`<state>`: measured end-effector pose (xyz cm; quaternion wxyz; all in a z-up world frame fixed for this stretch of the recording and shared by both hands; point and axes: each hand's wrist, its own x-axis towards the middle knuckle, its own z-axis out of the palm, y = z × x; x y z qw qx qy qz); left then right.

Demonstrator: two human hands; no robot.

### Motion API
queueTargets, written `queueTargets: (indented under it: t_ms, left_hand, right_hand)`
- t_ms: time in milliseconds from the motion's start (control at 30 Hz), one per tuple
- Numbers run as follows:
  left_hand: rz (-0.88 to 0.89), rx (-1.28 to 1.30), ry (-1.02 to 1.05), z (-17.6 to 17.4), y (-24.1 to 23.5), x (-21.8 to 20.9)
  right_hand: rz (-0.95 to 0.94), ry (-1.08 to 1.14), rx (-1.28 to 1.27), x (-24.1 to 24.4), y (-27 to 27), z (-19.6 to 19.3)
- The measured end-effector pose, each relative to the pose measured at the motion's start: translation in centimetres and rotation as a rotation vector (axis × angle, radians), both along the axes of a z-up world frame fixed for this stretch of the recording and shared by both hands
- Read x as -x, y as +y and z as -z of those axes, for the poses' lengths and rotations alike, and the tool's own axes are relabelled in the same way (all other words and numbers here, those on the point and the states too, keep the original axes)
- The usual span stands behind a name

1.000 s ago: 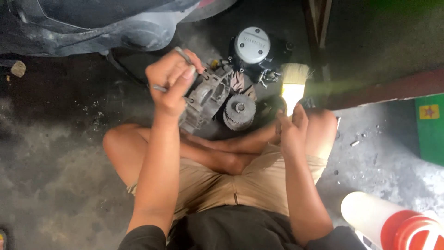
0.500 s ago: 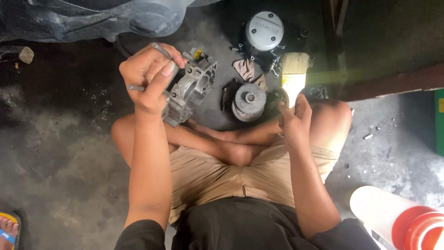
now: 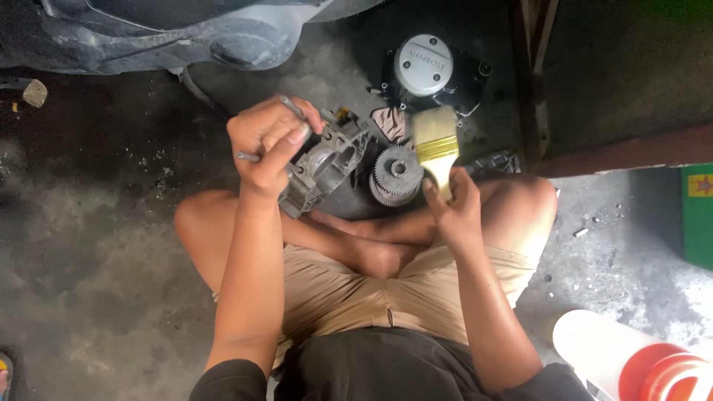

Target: Cleaning a motorcycle engine casing using a brush

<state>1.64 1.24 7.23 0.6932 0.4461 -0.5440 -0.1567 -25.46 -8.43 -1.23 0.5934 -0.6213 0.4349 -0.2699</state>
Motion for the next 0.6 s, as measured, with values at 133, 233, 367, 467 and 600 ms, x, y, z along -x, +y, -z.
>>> queueTargets:
  t_ms: [133, 233, 367, 467, 600]
  left_hand:
    - [0.055, 0.02, 0.043, 0.6, -0.3, -0.1]
    - [0.111, 0.021, 0.024, 1.1, 0.0, -0.5]
    - [0.178, -0.003, 0.014, 1.2, 0.1, -0.8]
    - [0.226, 0.032, 0.053, 1.6, 0.1, -0.8]
    - [0.291, 0.106, 0.154, 1.8, 0.0, 0.0]
  right_hand:
    - [-0.07, 0.048, 0.013, -0.8, 0.2, -1.1]
    - [-0.118, 0.116, 0.014, -1.1, 0.5, -0.8]
    - [-0.123, 0.134, 0.111, -1.6, 1.0, -2.1]
    - [-0.132, 0.085, 0.184, -2.6, 1.7, -3.4]
    - [-0.166, 0.051, 0.342, -4.0, 2.0, -5.3]
